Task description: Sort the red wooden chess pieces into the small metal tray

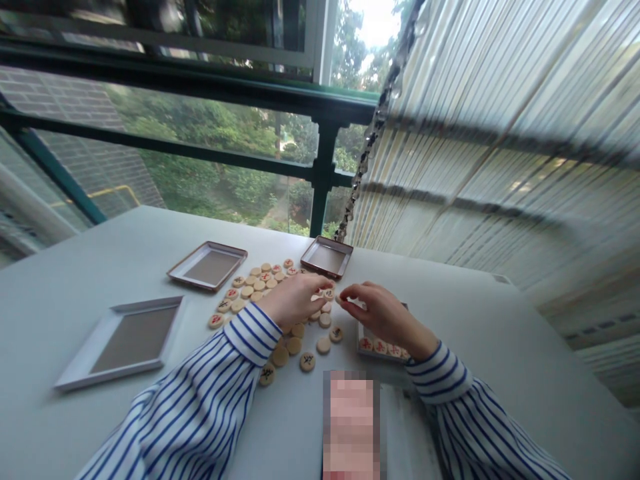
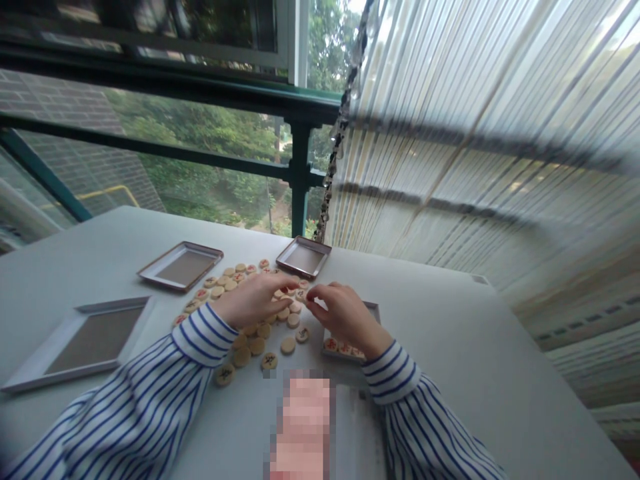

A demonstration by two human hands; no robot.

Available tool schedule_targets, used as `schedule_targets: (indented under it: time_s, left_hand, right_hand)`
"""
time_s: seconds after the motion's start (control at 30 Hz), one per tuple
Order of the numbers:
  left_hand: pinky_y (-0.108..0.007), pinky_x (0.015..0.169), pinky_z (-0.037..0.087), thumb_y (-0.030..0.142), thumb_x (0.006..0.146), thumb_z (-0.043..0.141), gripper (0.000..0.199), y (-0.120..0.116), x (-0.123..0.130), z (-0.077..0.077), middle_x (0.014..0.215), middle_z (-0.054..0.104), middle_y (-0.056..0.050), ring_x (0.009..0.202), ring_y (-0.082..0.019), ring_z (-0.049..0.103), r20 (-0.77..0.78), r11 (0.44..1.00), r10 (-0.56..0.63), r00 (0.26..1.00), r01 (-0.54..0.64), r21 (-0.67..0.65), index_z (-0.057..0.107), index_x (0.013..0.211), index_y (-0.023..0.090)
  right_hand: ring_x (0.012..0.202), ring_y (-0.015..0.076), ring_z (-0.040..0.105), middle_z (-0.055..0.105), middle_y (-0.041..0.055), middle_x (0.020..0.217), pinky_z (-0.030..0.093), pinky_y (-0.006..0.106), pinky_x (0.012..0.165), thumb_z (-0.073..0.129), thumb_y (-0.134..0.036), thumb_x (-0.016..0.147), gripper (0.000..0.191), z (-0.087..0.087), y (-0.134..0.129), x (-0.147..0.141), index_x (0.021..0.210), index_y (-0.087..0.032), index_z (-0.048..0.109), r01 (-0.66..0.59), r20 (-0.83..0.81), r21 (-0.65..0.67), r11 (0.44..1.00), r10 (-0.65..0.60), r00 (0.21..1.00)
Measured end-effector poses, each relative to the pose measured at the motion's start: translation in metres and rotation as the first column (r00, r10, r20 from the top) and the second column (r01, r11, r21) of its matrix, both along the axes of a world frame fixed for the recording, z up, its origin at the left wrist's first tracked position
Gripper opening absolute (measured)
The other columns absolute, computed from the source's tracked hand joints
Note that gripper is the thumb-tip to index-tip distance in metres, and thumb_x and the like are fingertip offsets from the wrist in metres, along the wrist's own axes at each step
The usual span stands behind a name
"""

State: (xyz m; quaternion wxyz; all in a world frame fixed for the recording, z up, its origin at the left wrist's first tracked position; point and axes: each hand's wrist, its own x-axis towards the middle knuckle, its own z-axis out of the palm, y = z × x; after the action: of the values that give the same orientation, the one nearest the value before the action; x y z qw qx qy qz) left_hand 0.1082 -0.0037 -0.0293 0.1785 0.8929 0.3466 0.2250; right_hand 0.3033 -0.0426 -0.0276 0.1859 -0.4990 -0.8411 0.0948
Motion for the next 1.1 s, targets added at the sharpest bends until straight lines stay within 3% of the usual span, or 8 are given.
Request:
schedule_targets:
  time_s: [0.17,0.4,0.7,0.9,1.1]
  left_hand:
    - [-0.028,0.075,0.046,0.023,0.075,0.056,0.029,-0.004,0.004,0.004,0.092,0.066,-0.006,0.083,-0.017,0.060,0.084,1.000,-0.005,0.996,0.005,0.007,0.060,0.103,0.017]
    - [-0.026,0.068,0.046,0.025,0.076,0.056,0.022,-0.004,0.007,0.004,0.085,0.064,-0.005,0.077,-0.015,0.059,0.194,0.998,-0.030,0.981,0.020,0.053,0.059,0.097,0.016]
    - [-0.025,0.066,0.047,0.024,0.077,0.057,0.020,-0.005,0.009,0.007,0.081,0.065,-0.005,0.072,-0.013,0.059,0.231,0.994,-0.079,0.970,0.060,0.091,0.061,0.093,0.015]
    - [-0.022,0.062,0.046,0.022,0.077,0.057,0.019,-0.005,0.007,0.009,0.077,0.066,-0.002,0.068,-0.011,0.059,0.220,0.995,-0.089,0.971,0.077,0.063,0.063,0.095,0.016]
    - [-0.022,0.061,0.047,0.024,0.076,0.058,0.020,-0.001,0.004,0.003,0.076,0.067,-0.001,0.067,-0.012,0.060,0.207,0.998,-0.059,0.977,0.061,-0.001,0.063,0.094,0.018]
  right_hand:
    - [0.071,0.0129,0.058,0.066,0.0043,0.084,0.044,0.025,0.064,0.046,-0.039,0.084,0.028,0.000,0.004,0.002,0.091,-0.017,0.062,-0.020,-0.368,-0.147,0.989,-0.036,0.929]
    - [0.079,0.0149,0.059,0.066,0.0074,0.086,0.046,0.028,0.070,0.054,-0.039,0.079,0.029,0.005,0.004,-0.003,0.090,-0.013,0.062,-0.144,-0.639,-0.320,0.936,-0.101,0.763]
    - [0.068,0.0129,0.060,0.066,0.0051,0.074,0.045,0.025,0.059,0.053,-0.038,0.079,0.028,0.011,0.002,-0.006,0.089,-0.013,0.060,-0.089,-0.651,-0.376,0.922,-0.194,0.734]
    - [0.071,0.0137,0.061,0.066,0.0056,0.080,0.047,0.028,0.065,0.052,-0.036,0.080,0.024,0.003,0.003,-0.007,0.092,-0.015,0.057,-0.102,-0.670,-0.292,0.951,-0.128,0.731]
    - [0.075,0.0129,0.059,0.066,0.0049,0.092,0.045,0.026,0.064,0.051,-0.033,0.081,0.025,0.002,0.000,-0.005,0.100,-0.018,0.059,-0.095,-0.528,-0.154,0.983,-0.001,0.849]
